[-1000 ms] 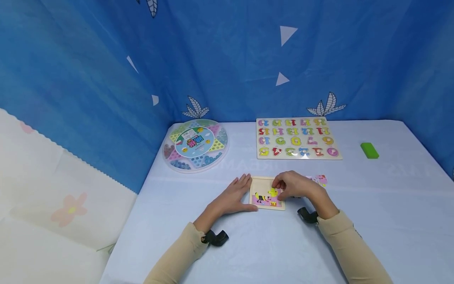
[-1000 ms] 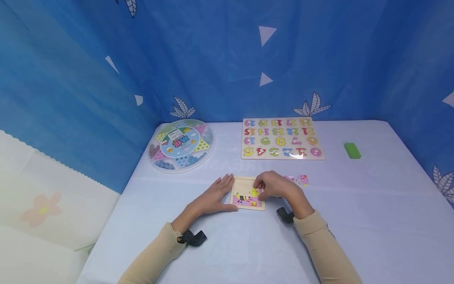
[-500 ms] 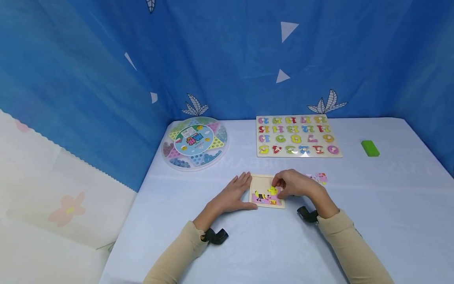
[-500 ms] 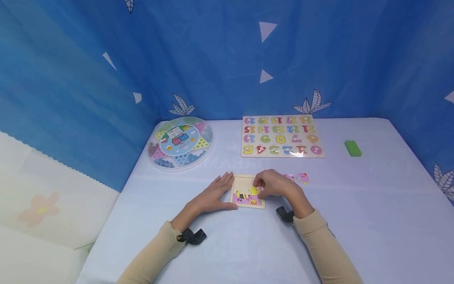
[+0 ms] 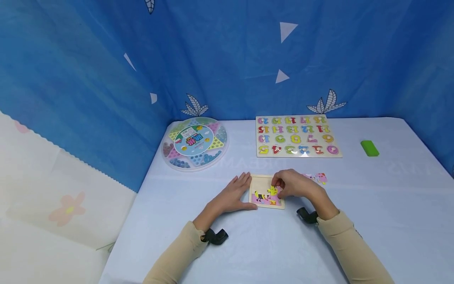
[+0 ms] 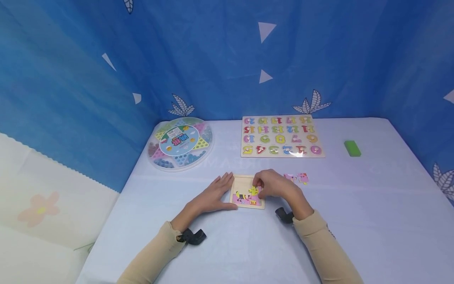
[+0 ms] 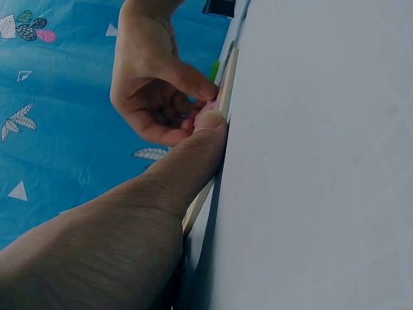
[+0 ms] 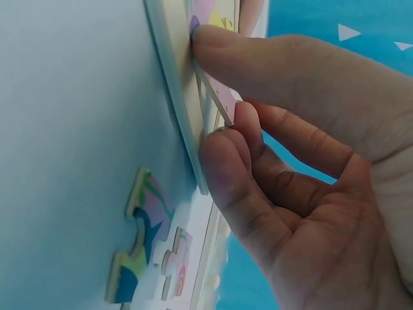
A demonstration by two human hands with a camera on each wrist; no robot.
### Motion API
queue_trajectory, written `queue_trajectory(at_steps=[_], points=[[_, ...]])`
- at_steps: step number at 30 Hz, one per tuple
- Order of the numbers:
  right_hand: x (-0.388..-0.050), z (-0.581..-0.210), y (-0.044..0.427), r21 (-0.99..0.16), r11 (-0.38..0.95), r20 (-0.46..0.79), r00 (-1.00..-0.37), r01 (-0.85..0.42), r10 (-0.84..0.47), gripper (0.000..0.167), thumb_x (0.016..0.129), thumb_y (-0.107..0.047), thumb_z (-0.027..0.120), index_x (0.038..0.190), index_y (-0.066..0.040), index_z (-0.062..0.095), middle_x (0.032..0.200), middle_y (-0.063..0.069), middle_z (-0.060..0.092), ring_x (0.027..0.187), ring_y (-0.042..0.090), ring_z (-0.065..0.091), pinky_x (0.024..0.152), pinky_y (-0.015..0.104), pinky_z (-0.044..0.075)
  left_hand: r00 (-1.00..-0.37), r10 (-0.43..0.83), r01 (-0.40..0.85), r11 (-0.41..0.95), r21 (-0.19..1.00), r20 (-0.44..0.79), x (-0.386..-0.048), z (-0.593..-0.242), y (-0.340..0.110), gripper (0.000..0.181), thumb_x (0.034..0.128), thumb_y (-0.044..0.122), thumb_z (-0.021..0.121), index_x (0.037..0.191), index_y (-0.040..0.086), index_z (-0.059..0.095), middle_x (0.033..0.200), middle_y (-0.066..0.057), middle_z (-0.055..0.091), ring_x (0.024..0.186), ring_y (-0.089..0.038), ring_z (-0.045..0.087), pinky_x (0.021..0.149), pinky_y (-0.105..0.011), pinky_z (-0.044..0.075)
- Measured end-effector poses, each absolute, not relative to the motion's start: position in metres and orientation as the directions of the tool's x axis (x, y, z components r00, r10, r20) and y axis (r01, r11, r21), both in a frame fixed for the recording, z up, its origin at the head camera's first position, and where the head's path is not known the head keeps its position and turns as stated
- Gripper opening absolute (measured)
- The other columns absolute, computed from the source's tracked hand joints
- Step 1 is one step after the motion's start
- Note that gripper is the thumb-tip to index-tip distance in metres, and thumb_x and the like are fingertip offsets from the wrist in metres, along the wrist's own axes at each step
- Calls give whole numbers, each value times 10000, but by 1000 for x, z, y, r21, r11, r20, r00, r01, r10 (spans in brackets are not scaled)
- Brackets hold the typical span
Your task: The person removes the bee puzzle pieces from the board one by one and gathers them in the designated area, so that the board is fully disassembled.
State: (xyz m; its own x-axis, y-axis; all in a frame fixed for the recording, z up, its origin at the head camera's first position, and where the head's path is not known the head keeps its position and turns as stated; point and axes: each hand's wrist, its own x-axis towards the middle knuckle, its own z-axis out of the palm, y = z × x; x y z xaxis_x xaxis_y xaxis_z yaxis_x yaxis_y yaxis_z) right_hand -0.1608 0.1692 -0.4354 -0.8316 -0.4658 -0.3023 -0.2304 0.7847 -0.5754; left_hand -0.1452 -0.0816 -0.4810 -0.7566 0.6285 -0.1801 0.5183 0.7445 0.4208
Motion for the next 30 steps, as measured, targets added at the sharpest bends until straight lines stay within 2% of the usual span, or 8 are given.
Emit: queue_trajectory(at_steps=[8,30], points=[[-158,-432,164,-549,800,-291,-842,-242,-454,246,754,-72,816,957,-92,679,813,22,582,750,149,510,659,255,452,-753,629,514,745,425,-194,-147,-480,-82,1044,845,648,613,1566,82,114,1657,-34,44,1536,-164,4,1258,-394,73],[-159,-436,169,-552,803,-291,-851,-223,-437,272,760,-132,824,998,-93,699,840,10,610,772,158,519,683,254,468,-751,632,516,743,426,-192,-147,-482,-82,1046,843,647,616,1568,90,107,1658,-24,37,1536,-161,-4,1258,-397,70]])
